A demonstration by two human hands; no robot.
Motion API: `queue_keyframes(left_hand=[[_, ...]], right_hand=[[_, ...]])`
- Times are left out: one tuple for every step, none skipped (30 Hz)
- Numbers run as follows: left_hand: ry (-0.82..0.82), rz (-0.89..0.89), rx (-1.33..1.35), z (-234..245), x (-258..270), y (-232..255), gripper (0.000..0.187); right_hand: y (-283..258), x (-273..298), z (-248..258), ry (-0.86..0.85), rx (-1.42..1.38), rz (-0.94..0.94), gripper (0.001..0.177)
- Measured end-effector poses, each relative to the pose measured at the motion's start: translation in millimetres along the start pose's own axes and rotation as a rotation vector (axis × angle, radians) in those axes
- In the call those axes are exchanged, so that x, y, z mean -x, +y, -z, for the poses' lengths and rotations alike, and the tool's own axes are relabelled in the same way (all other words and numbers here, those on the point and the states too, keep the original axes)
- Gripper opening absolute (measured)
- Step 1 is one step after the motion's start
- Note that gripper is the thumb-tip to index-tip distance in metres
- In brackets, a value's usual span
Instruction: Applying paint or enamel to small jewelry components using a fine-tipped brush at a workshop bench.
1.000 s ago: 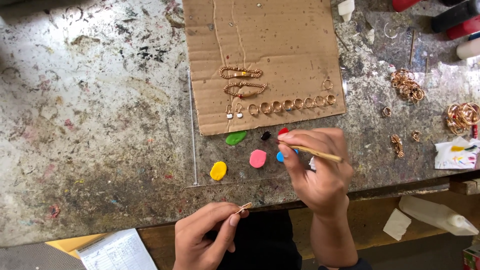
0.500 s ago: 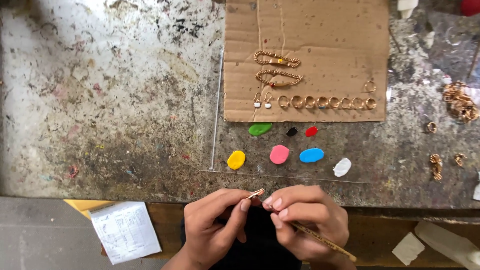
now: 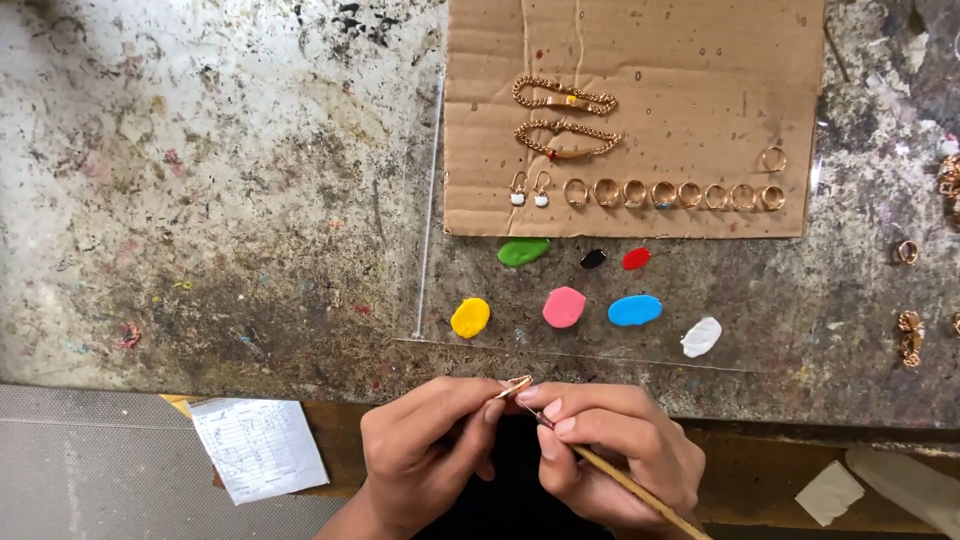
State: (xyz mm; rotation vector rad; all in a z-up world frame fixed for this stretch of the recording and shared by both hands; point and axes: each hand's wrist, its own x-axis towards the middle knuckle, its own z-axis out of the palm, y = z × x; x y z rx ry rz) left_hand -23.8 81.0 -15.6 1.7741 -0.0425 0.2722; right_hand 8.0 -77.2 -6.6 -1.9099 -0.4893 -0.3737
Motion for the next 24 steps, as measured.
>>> queue_keyframes(left_hand=[[0.0,0.001,0.0,0.1,-0.1,-0.1,0.013],[-0.004,0.004,0.001,0.3,-0.1,-0.3,0.013],[-0.008,0.006,0.003,0.3,0.1,-0.4,0.013],[-0.008,0.008,0.003,0.6,0.2,-0.7,0.013],[-0.014,0.006,0.005,0.8,0.3,-1.0,0.013],[-0.021,0.003,0.006,1.1,0.3,-1.3,0.013],[-0.021,0.005,0.007,1.5,0.5,-1.4,0.013],[-0.03,0.008,0.014,2.0,0.7,-1.4,0.015],[-0.039,0.011,0.021,2.4,0.7,-1.5,0.016],[-0.039,0.012,0.021,2.5,1.0,-1.9,0.016],[-0.041,0.012,0.022,2.6,1.3,-2.3,0.015],[-0.044,0.012,0.023,2.6,1.5,-2.7,0.015],[-0.044,0.013,0.024,2.6,1.7,-3.0,0.015],[-0.047,0.013,0.031,2.7,1.8,-3.3,0.016],[-0.049,0.013,0.038,2.8,1.9,-3.5,0.016],[-0.049,0.014,0.038,3.1,1.8,-3.3,0.016],[-0.051,0.012,0.04,3.3,1.6,-3.1,0.016],[-0.053,0.011,0.041,3.6,1.4,-2.8,0.015],[-0.053,0.013,0.041,3.7,1.4,-2.8,0.015],[-0.056,0.016,0.036,3.8,1.5,-2.9,0.015],[-0.059,0.019,0.031,3.8,1.4,-3.0,0.015],[-0.059,0.02,0.031,4.0,1.5,-3.2,0.015],[-0.064,0.018,0.031,4.2,1.6,-3.5,0.016],[-0.069,0.017,0.03,4.4,1.7,-3.7,0.017]], right_hand=[[-0.3,0.0,-2.3,0.0,0.0,-0.001,0.009],[-0.7,0.1,-4.7,0.032,0.004,-0.006,0.009],[-1.2,0.2,-6.8,0.063,0.008,-0.011,0.009],[-1.3,0.2,-6.3,0.062,0.008,-0.012,0.009],[-1.3,0.1,-5.6,0.051,0.015,-0.009,0.009],[-1.4,0.0,-5.0,0.039,0.021,-0.005,0.008],[-0.8,0.5,-5.4,0.038,0.021,-0.006,0.008],[-0.3,1.0,-5.8,0.044,0.031,0.0,0.008],[0.4,1.3,-6.2,0.05,0.04,0.007,0.008],[1.3,1.6,-5.3,0.049,0.04,0.006,0.008],[2.2,2.0,-4.4,0.035,0.045,0.019,0.008],[3.2,2.2,-3.4,0.02,0.05,0.031,0.009],[3.6,2.2,-3.3,0.019,0.05,0.03,0.009],[4.0,2.1,-3.1,0.014,0.047,0.037,0.009],[4.4,2.0,-2.9,0.008,0.044,0.043,0.009],[4.8,2.4,-3.2,0.007,0.044,0.042,0.009],[5.2,2.6,-3.5,0.011,0.045,0.049,0.009],[5.7,2.9,-3.7,0.014,0.046,0.056,0.01],[5.8,3.1,-4.6,0.013,0.046,0.056,0.01],[5.9,3.3,-5.5,0.026,0.046,0.058,0.01],[6.1,3.5,-6.3,0.039,0.046,0.061,0.01],[6.7,3.7,-6.3,0.038,0.047,0.061,0.01],[7.2,4.0,-6.3,0.039,0.04,0.064,0.01],[7.7,4.2,-6.3,0.039,0.034,0.067,0.01]])
